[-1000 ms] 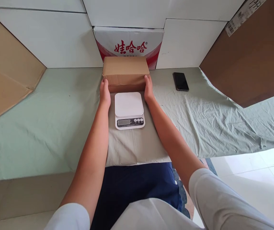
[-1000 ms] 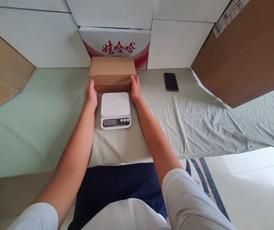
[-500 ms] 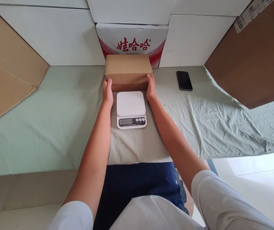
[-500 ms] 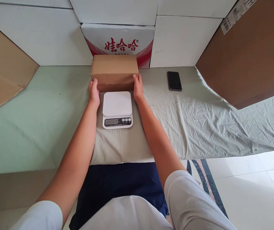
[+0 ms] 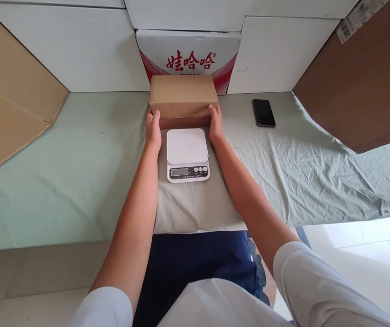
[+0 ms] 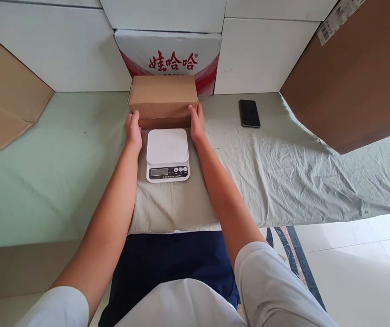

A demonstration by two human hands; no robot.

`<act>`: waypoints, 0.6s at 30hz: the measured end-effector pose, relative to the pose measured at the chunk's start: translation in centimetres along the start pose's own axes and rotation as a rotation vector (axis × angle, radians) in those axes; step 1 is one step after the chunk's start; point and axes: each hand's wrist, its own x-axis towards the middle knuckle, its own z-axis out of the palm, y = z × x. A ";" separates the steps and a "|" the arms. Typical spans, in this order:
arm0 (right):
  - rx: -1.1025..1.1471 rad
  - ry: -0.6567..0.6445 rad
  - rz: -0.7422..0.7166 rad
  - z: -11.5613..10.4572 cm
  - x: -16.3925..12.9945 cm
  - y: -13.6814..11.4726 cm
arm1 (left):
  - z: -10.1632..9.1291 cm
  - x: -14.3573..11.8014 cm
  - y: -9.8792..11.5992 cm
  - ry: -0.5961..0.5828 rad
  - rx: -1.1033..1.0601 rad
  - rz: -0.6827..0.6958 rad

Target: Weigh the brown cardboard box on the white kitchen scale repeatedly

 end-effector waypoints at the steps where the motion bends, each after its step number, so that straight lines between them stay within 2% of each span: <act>1: -0.006 0.005 0.000 0.0 0.0 0.0 | 0.0 0.0 0.0 0.006 -0.008 -0.012; 18: 0.005 0.009 -0.006 0.2 0.3 0.4 | -0.4 0.2 -0.7 0.017 -0.036 -0.023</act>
